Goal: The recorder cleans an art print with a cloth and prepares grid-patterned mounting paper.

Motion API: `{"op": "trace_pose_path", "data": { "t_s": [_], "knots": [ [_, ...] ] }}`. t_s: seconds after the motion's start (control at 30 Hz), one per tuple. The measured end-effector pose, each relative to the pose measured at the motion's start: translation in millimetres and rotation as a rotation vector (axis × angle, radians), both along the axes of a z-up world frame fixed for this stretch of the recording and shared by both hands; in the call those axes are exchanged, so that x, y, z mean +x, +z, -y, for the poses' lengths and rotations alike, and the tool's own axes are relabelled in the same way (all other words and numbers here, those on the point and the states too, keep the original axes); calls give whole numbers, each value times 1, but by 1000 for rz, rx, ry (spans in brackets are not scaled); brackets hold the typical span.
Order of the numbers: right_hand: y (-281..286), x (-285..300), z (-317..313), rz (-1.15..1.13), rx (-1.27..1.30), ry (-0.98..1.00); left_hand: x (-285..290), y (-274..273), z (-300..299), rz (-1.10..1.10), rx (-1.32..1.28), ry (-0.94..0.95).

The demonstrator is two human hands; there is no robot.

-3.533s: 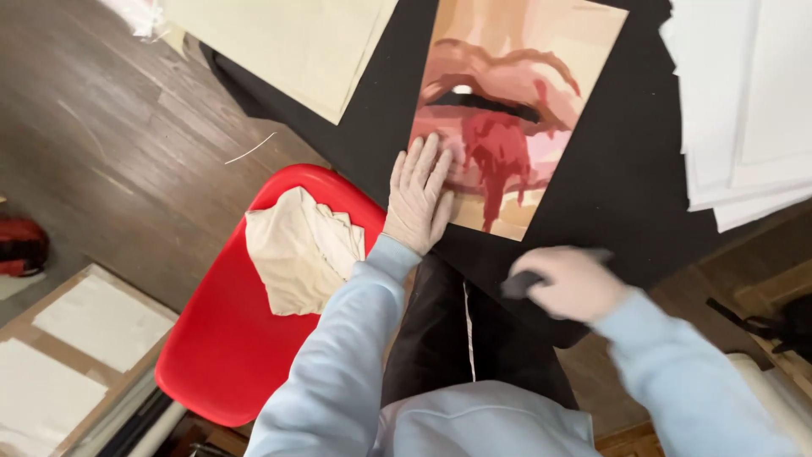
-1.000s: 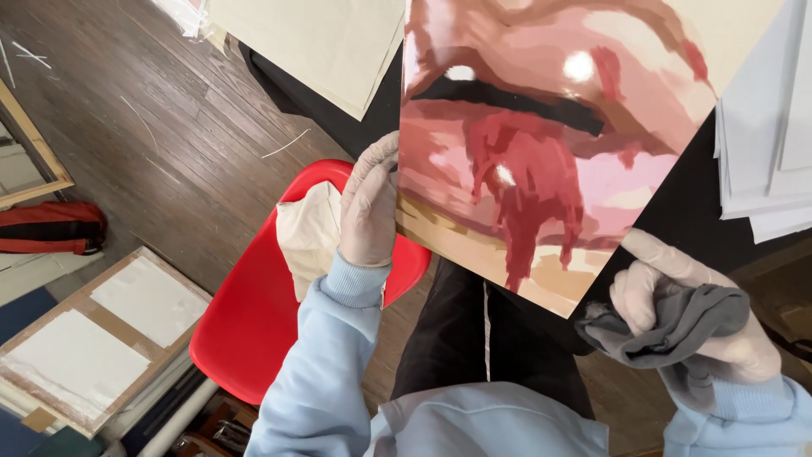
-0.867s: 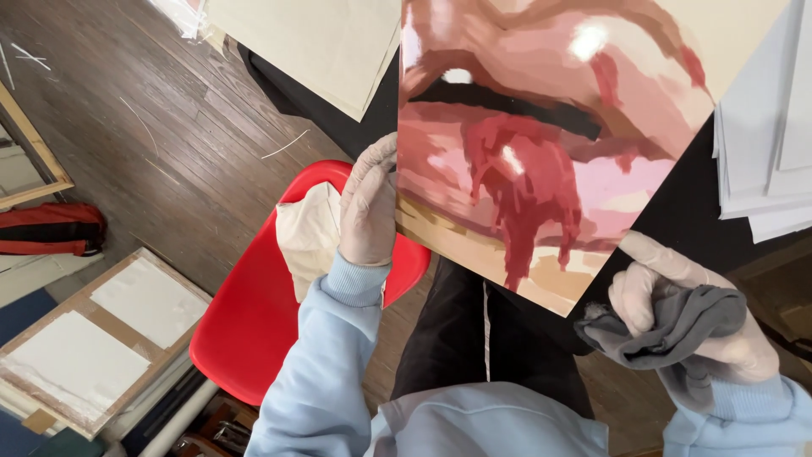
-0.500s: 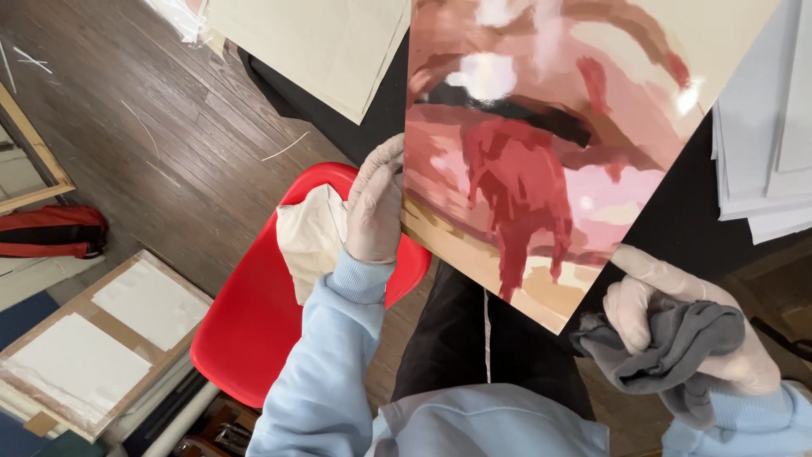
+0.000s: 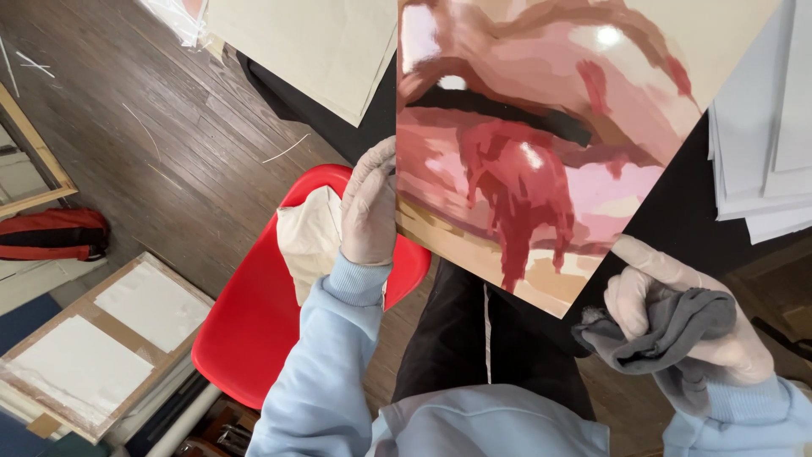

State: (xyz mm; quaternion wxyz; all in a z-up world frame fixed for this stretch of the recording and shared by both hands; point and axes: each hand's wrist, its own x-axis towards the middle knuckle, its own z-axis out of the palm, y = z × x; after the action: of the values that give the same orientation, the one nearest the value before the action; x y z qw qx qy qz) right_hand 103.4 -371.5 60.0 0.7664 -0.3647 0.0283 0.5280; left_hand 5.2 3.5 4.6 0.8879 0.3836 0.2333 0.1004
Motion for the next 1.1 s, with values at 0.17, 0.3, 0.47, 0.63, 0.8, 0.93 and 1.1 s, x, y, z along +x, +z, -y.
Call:
{"op": "trace_pose_path", "data": {
  "t_s": [0.17, 0.3, 0.47, 0.63, 0.8, 0.93, 1.1],
  "knots": [
    [8, 0, -8, -27, 1, -57, -1, 5, 0, -4, 4, 3],
    [8, 1, -7, -37, -17, -75, 3, 13, -1, -47, 21, 4],
    [7, 3, -7, 0, 44, -34, 1, 15, -1, -69, 31, 12],
    [15, 6, -11, 0, 44, -37, 3, 17, -1, -93, 23, 28],
    [29, 7, -17, 11, 20, -71, -4, 9, -4, -75, 54, 30],
    [36, 13, -19, 40, 26, -38, 13, 33, -3, -96, 32, 7],
    [49, 21, -28, 74, 7, 4, 21, 46, -11, -103, -15, -4]
  ]
}}
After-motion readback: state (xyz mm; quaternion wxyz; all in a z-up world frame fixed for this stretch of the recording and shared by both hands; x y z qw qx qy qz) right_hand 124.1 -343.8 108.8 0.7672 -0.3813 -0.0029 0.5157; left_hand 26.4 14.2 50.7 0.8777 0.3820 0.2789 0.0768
